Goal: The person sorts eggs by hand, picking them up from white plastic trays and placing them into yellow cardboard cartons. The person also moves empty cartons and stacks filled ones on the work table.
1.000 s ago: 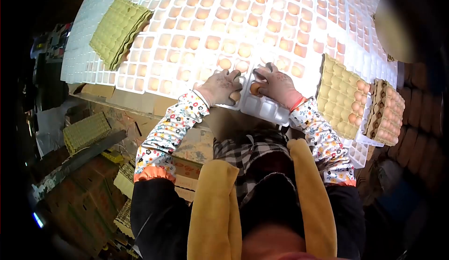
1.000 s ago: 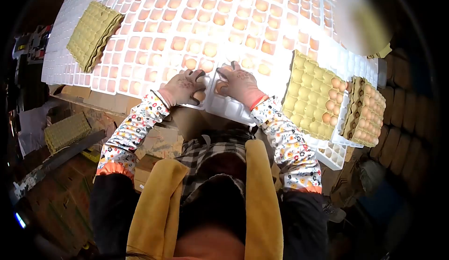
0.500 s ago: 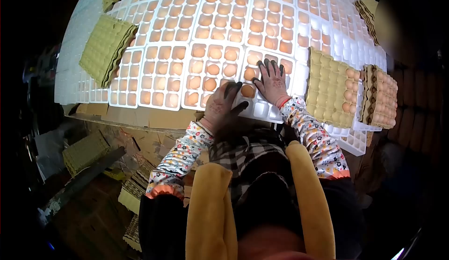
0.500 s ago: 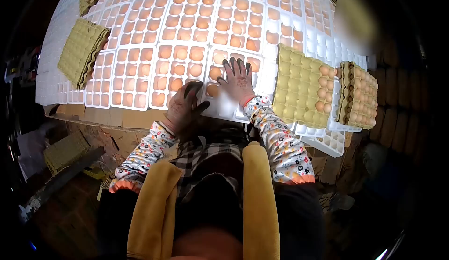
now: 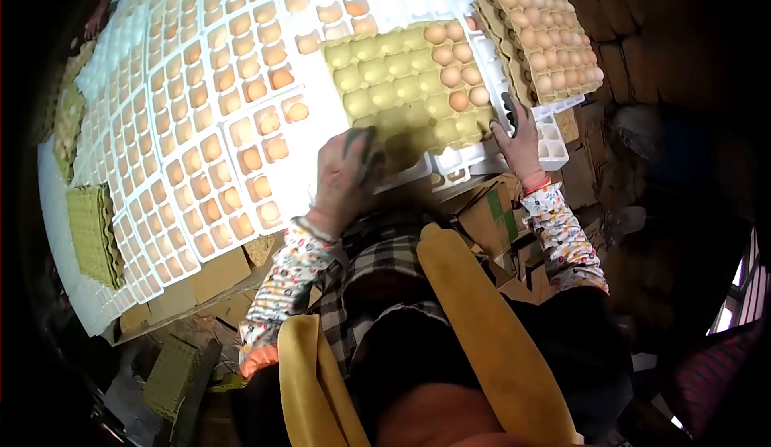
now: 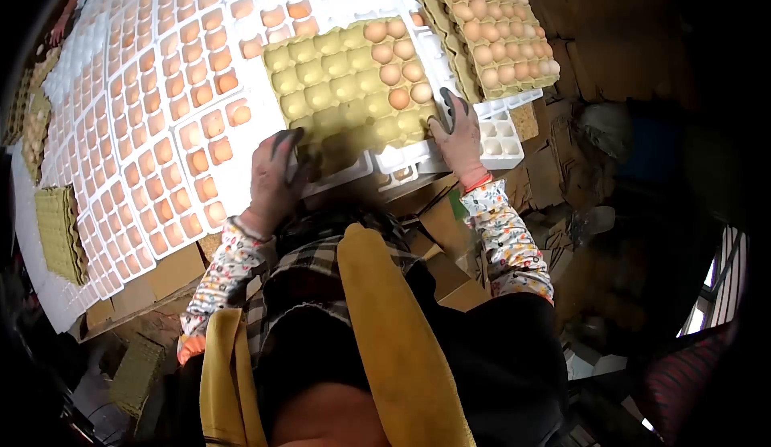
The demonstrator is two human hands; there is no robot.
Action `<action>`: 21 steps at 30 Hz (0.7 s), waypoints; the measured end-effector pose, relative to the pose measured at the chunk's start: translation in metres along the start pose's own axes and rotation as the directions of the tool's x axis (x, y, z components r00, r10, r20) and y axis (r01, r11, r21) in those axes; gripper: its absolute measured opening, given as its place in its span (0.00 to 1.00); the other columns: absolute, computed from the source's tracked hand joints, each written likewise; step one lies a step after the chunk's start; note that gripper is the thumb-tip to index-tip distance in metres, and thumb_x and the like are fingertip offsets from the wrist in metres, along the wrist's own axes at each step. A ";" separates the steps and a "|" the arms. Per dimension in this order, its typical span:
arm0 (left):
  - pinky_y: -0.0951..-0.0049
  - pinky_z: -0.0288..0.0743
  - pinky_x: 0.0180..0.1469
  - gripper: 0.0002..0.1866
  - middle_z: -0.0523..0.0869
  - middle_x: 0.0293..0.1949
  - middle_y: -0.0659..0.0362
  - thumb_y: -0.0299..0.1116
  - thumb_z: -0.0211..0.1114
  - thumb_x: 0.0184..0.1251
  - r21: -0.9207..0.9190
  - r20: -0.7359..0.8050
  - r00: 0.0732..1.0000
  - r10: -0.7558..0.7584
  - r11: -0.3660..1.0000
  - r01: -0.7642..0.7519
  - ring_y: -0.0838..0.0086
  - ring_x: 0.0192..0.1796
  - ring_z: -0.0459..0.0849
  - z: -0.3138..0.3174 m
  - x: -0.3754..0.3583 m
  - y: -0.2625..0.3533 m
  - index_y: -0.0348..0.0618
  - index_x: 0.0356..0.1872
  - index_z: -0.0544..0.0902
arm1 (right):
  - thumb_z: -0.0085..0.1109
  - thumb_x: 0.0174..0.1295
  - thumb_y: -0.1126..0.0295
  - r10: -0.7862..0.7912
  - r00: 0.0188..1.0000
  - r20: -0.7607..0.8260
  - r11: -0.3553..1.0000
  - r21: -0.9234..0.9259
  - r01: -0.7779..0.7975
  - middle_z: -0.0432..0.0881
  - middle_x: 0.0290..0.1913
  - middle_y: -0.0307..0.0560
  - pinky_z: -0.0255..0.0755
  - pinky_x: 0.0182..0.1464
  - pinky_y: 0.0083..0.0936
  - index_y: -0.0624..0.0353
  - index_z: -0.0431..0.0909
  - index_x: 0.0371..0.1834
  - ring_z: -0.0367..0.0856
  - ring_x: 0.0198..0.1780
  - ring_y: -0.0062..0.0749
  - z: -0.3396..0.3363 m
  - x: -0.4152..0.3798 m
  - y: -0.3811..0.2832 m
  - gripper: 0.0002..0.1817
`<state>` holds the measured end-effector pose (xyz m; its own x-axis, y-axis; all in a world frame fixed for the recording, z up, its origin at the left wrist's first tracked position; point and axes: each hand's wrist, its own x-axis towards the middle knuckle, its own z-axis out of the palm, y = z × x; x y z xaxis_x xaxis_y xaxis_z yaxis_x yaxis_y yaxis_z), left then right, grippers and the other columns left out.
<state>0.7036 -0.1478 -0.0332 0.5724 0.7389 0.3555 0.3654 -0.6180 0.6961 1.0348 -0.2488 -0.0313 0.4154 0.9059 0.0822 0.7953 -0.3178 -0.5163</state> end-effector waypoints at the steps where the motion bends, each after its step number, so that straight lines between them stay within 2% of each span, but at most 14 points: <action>1: 0.57 0.73 0.50 0.28 0.79 0.51 0.46 0.30 0.70 0.54 -0.063 0.004 0.995 0.101 0.993 -0.100 0.50 0.49 0.78 0.032 0.027 0.014 0.40 0.59 0.75 | 0.68 0.53 0.66 -0.103 0.993 0.062 0.990 -0.091 0.108 0.70 0.62 0.58 0.67 0.63 0.42 0.57 0.68 0.66 0.70 0.60 0.55 0.002 0.012 0.013 0.35; 4: 0.56 0.76 0.41 0.22 0.80 0.44 0.50 0.36 0.66 0.58 0.101 0.092 0.990 0.109 0.988 -0.118 0.55 0.42 0.82 0.136 0.085 0.032 0.45 0.55 0.77 | 0.66 0.51 0.68 -0.407 0.882 0.237 0.871 -0.190 0.453 0.68 0.64 0.57 0.69 0.61 0.44 0.51 0.69 0.62 0.70 0.60 0.56 0.027 0.046 0.041 0.32; 6: 0.57 0.78 0.41 0.23 0.79 0.46 0.49 0.39 0.64 0.58 0.343 0.394 0.913 -0.108 0.939 -0.037 0.54 0.41 0.82 0.176 0.110 0.035 0.48 0.55 0.77 | 0.64 0.51 0.70 -0.494 0.856 0.153 0.862 -0.040 0.505 0.73 0.59 0.55 0.73 0.56 0.44 0.51 0.72 0.55 0.75 0.55 0.55 0.036 0.068 0.062 0.25; 7: 0.57 0.78 0.42 0.24 0.79 0.46 0.49 0.40 0.64 0.57 0.321 0.341 0.934 -0.103 0.947 -0.013 0.53 0.42 0.82 0.180 0.113 0.040 0.47 0.56 0.77 | 0.64 0.50 0.71 -0.506 0.841 0.189 0.860 0.037 0.509 0.76 0.53 0.56 0.75 0.51 0.43 0.53 0.73 0.49 0.78 0.50 0.55 0.029 0.074 0.066 0.21; 10: 0.61 0.80 0.48 0.25 0.80 0.44 0.49 0.38 0.67 0.55 0.074 0.147 0.955 -0.257 0.966 0.248 0.54 0.43 0.83 0.163 0.111 0.069 0.43 0.55 0.78 | 0.65 0.58 0.67 -0.206 0.938 0.278 0.721 0.691 -0.046 0.80 0.46 0.42 0.77 0.44 0.30 0.59 0.76 0.53 0.80 0.44 0.32 0.018 0.074 0.089 0.19; 11: 0.65 0.79 0.48 0.22 0.80 0.44 0.51 0.36 0.66 0.57 -0.280 0.104 0.890 -0.444 0.846 0.454 0.60 0.44 0.83 0.163 0.105 0.065 0.40 0.53 0.79 | 0.63 0.61 0.65 0.033 0.848 0.528 0.355 0.787 -0.504 0.80 0.45 0.36 0.76 0.42 0.27 0.62 0.77 0.54 0.77 0.43 0.24 0.007 0.078 0.098 0.19; 12: 0.69 0.78 0.47 0.19 0.80 0.44 0.53 0.34 0.66 0.59 -0.603 0.133 0.781 -0.611 0.576 0.553 0.66 0.44 0.82 0.163 0.098 0.061 0.37 0.50 0.80 | 0.63 0.61 0.65 0.020 0.853 0.522 0.321 0.805 -0.500 0.80 0.44 0.37 0.76 0.42 0.27 0.62 0.77 0.53 0.77 0.42 0.24 0.005 0.081 0.092 0.19; 13: 0.73 0.77 0.44 0.12 0.82 0.41 0.55 0.29 0.65 0.61 -0.843 0.365 0.549 -0.752 -0.017 0.537 0.71 0.41 0.81 0.154 0.107 0.056 0.33 0.43 0.82 | 0.63 0.62 0.65 0.010 0.857 0.514 0.289 0.819 -0.495 0.80 0.43 0.39 0.76 0.42 0.27 0.62 0.77 0.52 0.77 0.42 0.23 0.006 0.082 0.079 0.18; 14: 0.72 0.76 0.42 0.09 0.82 0.38 0.56 0.29 0.66 0.61 -0.380 0.025 0.877 -0.480 0.807 0.452 0.71 0.39 0.82 0.147 0.110 0.049 0.33 0.39 0.81 | 0.63 0.62 0.64 -0.001 0.865 0.502 0.258 0.835 -0.485 0.80 0.42 0.40 0.76 0.42 0.26 0.62 0.78 0.51 0.77 0.42 0.23 0.009 0.086 0.071 0.18; 15: 0.70 0.76 0.42 0.09 0.82 0.37 0.55 0.30 0.66 0.61 -0.576 0.176 0.687 -0.705 0.493 0.653 0.69 0.39 0.82 0.149 0.122 0.045 0.34 0.37 0.81 | 0.66 0.59 0.63 -0.046 0.829 0.558 0.647 0.649 -0.401 0.80 0.41 0.46 0.76 0.44 0.28 0.59 0.79 0.48 0.79 0.43 0.29 0.016 0.099 0.070 0.17; 16: 0.68 0.76 0.42 0.08 0.82 0.35 0.55 0.31 0.66 0.61 -0.680 0.372 0.451 -0.811 0.092 0.728 0.67 0.38 0.82 0.151 0.136 0.042 0.35 0.35 0.81 | 0.68 0.55 0.63 -0.342 0.909 0.238 0.873 0.439 0.214 0.78 0.45 0.50 0.77 0.49 0.32 0.55 0.78 0.50 0.79 0.48 0.37 0.016 0.104 0.058 0.19; 17: 0.64 0.77 0.43 0.13 0.81 0.40 0.52 0.36 0.65 0.62 -0.079 0.144 0.704 -0.695 0.701 0.709 0.62 0.39 0.83 0.155 0.148 0.045 0.39 0.43 0.80 | 0.67 0.55 0.63 -0.373 0.897 0.238 0.924 0.185 0.335 0.77 0.46 0.53 0.76 0.49 0.35 0.55 0.76 0.53 0.79 0.47 0.44 0.019 0.108 0.049 0.22; 18: 0.60 0.77 0.45 0.21 0.79 0.46 0.50 0.41 0.67 0.61 0.374 0.130 0.854 -0.504 0.823 0.428 0.58 0.44 0.83 0.152 0.162 0.063 0.44 0.52 0.76 | 0.67 0.55 0.63 -0.404 0.880 0.250 0.897 -0.081 0.435 0.76 0.46 0.55 0.75 0.49 0.38 0.55 0.74 0.55 0.79 0.47 0.50 0.021 0.110 0.043 0.24; 21: 0.56 0.76 0.49 0.30 0.78 0.48 0.48 0.48 0.71 0.54 0.514 0.289 0.828 -0.481 0.807 0.290 0.55 0.50 0.82 0.167 0.165 0.040 0.45 0.56 0.75 | 0.67 0.53 0.62 -0.217 0.794 0.567 0.939 -0.101 0.329 0.72 0.53 0.52 0.75 0.54 0.39 0.53 0.72 0.59 0.76 0.55 0.48 0.012 0.139 0.035 0.28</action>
<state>0.9351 -0.0956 -0.0506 0.5103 0.8311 -0.2211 0.8381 -0.4229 0.3446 1.1151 -0.1303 -0.0487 -0.0933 0.9474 -0.3063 0.9280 -0.0288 -0.3716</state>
